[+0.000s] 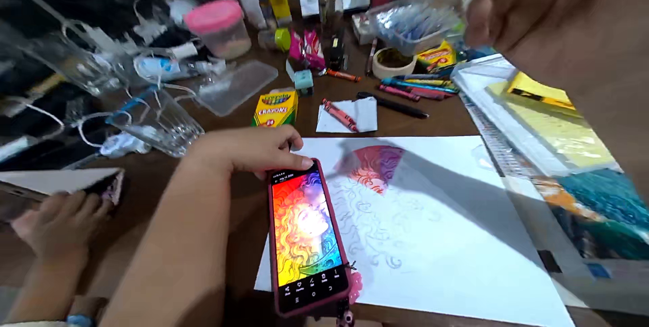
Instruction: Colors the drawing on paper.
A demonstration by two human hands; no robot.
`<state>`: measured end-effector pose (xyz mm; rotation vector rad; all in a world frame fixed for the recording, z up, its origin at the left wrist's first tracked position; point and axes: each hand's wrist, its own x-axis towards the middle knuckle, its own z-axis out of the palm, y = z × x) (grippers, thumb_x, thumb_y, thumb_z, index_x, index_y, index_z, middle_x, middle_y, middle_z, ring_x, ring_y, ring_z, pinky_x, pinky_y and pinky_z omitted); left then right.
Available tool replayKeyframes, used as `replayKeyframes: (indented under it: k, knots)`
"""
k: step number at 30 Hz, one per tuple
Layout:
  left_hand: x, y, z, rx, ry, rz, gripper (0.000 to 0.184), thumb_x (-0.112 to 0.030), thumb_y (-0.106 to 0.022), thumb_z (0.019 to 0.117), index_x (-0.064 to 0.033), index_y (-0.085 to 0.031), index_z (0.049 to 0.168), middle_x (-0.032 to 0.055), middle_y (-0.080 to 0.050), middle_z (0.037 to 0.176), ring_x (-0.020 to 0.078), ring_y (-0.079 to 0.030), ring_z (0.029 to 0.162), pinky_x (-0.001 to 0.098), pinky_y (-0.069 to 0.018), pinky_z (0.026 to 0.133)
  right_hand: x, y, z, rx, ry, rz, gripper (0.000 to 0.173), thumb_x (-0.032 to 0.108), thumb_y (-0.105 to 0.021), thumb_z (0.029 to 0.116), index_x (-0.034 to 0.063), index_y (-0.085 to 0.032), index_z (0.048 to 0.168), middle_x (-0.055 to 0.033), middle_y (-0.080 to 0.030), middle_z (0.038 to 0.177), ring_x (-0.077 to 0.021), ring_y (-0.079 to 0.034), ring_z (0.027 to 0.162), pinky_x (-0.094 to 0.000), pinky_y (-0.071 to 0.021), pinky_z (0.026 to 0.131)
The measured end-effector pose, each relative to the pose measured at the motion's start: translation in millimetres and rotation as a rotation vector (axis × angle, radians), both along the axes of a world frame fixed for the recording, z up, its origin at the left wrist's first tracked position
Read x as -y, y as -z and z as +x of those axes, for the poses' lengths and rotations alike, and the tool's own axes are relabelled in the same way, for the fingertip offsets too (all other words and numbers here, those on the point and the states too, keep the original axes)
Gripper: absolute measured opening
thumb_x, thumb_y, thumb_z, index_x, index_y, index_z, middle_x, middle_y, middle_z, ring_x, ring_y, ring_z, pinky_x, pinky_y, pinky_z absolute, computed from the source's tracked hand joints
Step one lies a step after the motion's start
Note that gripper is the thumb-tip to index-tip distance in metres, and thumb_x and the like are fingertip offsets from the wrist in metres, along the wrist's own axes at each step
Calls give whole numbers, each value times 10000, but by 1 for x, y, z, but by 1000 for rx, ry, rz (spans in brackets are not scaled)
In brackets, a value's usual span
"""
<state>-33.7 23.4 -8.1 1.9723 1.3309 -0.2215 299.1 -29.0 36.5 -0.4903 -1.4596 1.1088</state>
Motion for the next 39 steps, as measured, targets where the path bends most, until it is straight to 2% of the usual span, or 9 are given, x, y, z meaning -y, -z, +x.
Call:
replayKeyframes:
  k: [3,6,10,12,16,21,25,31,39]
  knots:
    - [-1,2,7,-17,-86,-47,482,-304,-598,1038,-39,-463,1417,192,-628,993,307,-651,817,487,-566,708,69,0,7,304,103,39,460,301,-130,1125,203,-579,1111,99,-629,625,-7,-606,475,-196,-563,443]
    - [4,-2,12,-66,-154,-58,463,-361,-528,1067,-54,-468,1408,221,-617,1070,332,-636,869,507,-550,748,148,46,12,745,343,372,231,329,-528,1057,185,-696,992,123,-656,827,37,-619,717,-148,-552,629]
    - [53,-9,10,-123,-170,201,572,-466,-598,1011,-34,-540,1381,259,-611,1264,432,-617,1114,652,-489,922,228,112,7,888,445,453,171,191,-534,1068,101,-674,1110,-103,-684,873,-213,-681,826,-326,-575,761]
    - [99,-10,12,-145,-199,366,646,-518,-649,963,-54,-550,1401,271,-571,1325,456,-590,1172,670,-463,964,246,134,-3,895,572,461,155,150,-525,1070,101,-652,1144,-135,-697,891,-254,-702,909,-340,-574,836]
    - [191,0,22,-74,-249,516,861,-605,-672,881,-55,-451,1506,331,-430,1472,506,-615,1127,662,-519,875,244,162,-26,874,816,567,166,290,-526,1086,149,-600,1133,-70,-740,1132,-229,-655,1218,-356,-515,1044]
    - [208,20,53,-120,-368,549,991,-663,-723,827,-82,-388,1556,340,-207,1609,531,-593,1156,616,-526,895,223,170,-51,1008,897,555,294,406,-614,976,141,-640,1101,-85,-738,1176,-287,-684,1188,-473,-562,986]
    - [205,23,64,-222,-405,493,965,-630,-724,852,-145,-340,1592,308,-104,1651,519,-553,1217,608,-496,943,214,169,-63,1079,877,476,287,347,-715,883,106,-687,1036,-94,-743,1164,-310,-692,1178,-506,-566,974]
    - [201,25,57,-165,-509,528,884,-452,-807,840,-157,-385,1558,300,-137,1637,483,-573,1205,553,-531,935,210,159,-65,1098,832,516,238,213,-804,796,119,-712,995,-46,-760,920,-287,-740,1019,-511,-569,956]
    - [187,20,-29,353,-603,519,856,-349,-804,807,-66,-416,1515,345,-399,1464,500,-469,1280,651,-455,951,215,141,-50,1072,670,517,179,43,-780,815,129,-724,961,-22,-752,852,-235,-756,901,-490,-588,914]
